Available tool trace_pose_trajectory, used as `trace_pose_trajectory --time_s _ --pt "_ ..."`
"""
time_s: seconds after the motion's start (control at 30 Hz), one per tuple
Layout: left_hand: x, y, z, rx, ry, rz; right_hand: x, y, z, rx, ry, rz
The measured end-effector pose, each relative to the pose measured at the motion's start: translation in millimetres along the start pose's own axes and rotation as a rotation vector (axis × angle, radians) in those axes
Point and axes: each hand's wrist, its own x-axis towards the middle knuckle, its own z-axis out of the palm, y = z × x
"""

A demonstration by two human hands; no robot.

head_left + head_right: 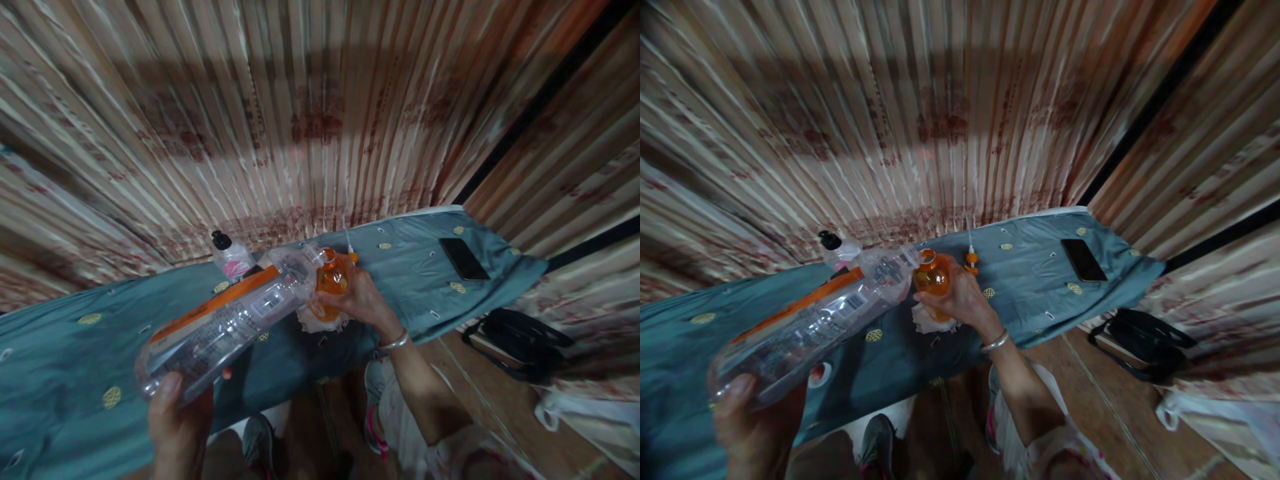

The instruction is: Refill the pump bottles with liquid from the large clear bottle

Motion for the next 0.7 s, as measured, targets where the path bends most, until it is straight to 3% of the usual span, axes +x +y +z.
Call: trace_pose_trajectory --time_s 0.7 --pt "0.3 2.0 3.1 -0.002 -0.006 0.003 -0.5 0.4 0.3 -0.002 0.011 0.012"
